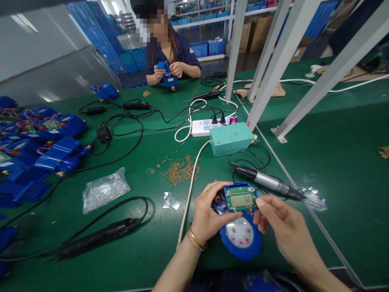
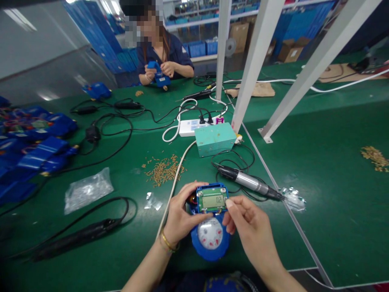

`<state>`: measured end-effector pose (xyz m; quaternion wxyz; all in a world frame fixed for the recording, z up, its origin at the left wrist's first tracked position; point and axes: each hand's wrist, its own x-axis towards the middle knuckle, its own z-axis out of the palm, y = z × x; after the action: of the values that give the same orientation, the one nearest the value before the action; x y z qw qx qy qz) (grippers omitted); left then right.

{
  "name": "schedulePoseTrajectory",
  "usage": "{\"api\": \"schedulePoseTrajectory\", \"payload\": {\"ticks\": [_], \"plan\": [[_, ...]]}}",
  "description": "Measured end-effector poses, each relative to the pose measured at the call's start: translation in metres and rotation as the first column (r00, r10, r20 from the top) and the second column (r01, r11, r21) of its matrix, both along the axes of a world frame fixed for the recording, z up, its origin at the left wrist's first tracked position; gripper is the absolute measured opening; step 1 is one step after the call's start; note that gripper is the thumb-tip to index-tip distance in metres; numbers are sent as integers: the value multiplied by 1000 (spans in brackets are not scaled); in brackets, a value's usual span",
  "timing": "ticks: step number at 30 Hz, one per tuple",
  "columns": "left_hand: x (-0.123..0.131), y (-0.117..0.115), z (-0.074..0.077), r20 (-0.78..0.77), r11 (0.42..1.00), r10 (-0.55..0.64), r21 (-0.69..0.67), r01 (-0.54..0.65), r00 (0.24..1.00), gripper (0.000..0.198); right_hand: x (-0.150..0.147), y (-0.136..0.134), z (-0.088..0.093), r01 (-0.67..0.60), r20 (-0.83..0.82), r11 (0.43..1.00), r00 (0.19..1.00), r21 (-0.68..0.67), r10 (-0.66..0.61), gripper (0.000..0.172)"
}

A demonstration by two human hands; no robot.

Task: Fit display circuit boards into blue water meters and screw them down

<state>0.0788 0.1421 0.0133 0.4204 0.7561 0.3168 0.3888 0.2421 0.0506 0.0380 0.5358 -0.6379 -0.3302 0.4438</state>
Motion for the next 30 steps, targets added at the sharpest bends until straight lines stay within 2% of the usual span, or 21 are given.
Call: {"api": "schedulePoseTrajectory", "payload": {"ticks": [4,8,14,18,24,30], "plan": [[1,-1,0,6,1000,-7,18,7,1000,56,1,-3,-7,61,-44,998,997,16,-60,33],[2,-1,-2,20,999,-12,35,11,1000,59,5,-8,-14,115,-96,993,989,20,-112,39],[3,-1,-3,27,999,-13,35,12,1000,59,12,-11,1,-39,22,998,999,-50,40,38],[3,-1,-1,29,1000,-6,24,5,1000,57,12,-6,11,-77,44,992,996,-100,82,37],[3,-1,-2,28,1000,-7,21,7,1000,58,12,-5,9,-87,38,987,995,-137,93,37],[3,-1,-3,30,1000,-6,27,5,1000,59,14,-6,8,-107,107,979,986,-174,126,36]]}}
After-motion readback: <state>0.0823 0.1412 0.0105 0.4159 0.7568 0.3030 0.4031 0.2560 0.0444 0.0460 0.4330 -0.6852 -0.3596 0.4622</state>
